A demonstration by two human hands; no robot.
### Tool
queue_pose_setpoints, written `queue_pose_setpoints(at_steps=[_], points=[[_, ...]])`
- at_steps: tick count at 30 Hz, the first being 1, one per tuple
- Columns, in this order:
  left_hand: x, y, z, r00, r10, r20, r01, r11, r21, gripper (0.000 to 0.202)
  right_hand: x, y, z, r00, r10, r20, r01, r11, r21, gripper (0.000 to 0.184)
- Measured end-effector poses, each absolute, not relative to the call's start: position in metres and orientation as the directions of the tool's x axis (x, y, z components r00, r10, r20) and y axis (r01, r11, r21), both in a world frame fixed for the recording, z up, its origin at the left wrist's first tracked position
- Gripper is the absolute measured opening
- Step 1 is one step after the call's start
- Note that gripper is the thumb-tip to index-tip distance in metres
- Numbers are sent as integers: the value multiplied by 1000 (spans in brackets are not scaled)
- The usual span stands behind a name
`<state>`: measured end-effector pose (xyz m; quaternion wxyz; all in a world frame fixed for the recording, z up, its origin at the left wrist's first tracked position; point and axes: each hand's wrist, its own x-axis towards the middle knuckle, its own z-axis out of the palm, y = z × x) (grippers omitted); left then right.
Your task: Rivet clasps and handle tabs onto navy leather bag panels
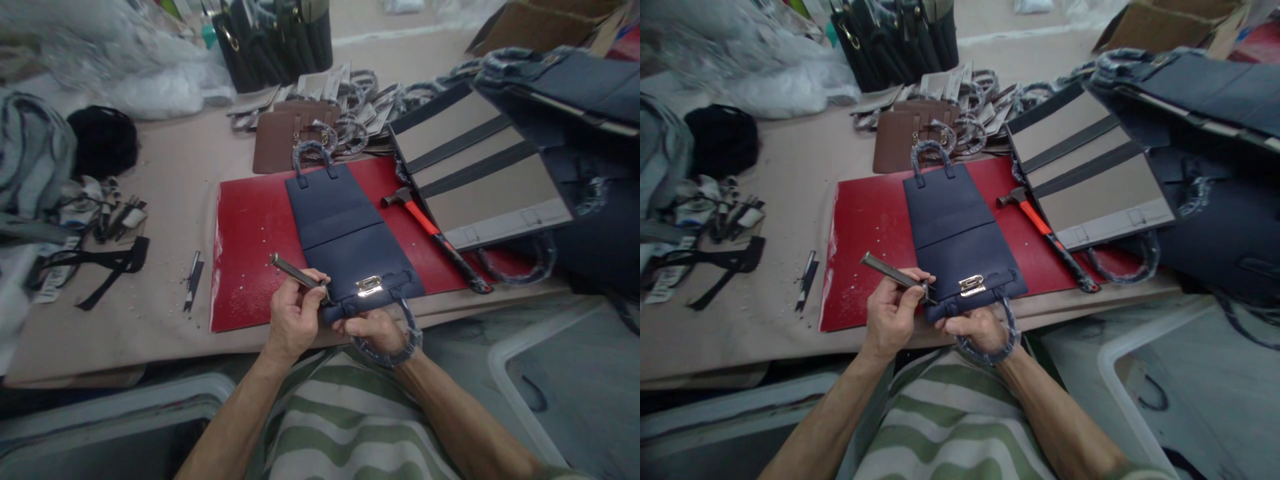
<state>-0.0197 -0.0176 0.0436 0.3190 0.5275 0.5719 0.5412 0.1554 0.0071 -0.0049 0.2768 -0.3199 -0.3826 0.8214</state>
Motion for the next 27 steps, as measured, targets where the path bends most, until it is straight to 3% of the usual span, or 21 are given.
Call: queue_pose_setpoints(at_steps=[15, 22, 27], points=[[-32, 25, 34, -212, 945, 248, 358, -161, 920, 12, 134, 37, 11, -630, 668, -395, -260, -661, -704, 34], [-27, 20, 5, -131, 928, 348, 502, -241, 831, 14, 132, 13, 13, -526, 600, -603, -444, -798, -407, 17], [-24, 15, -9, -42, 874, 485, 601, -366, 711, 16, 150, -22, 14, -455, 612, -647, -492, -778, -390, 24]])
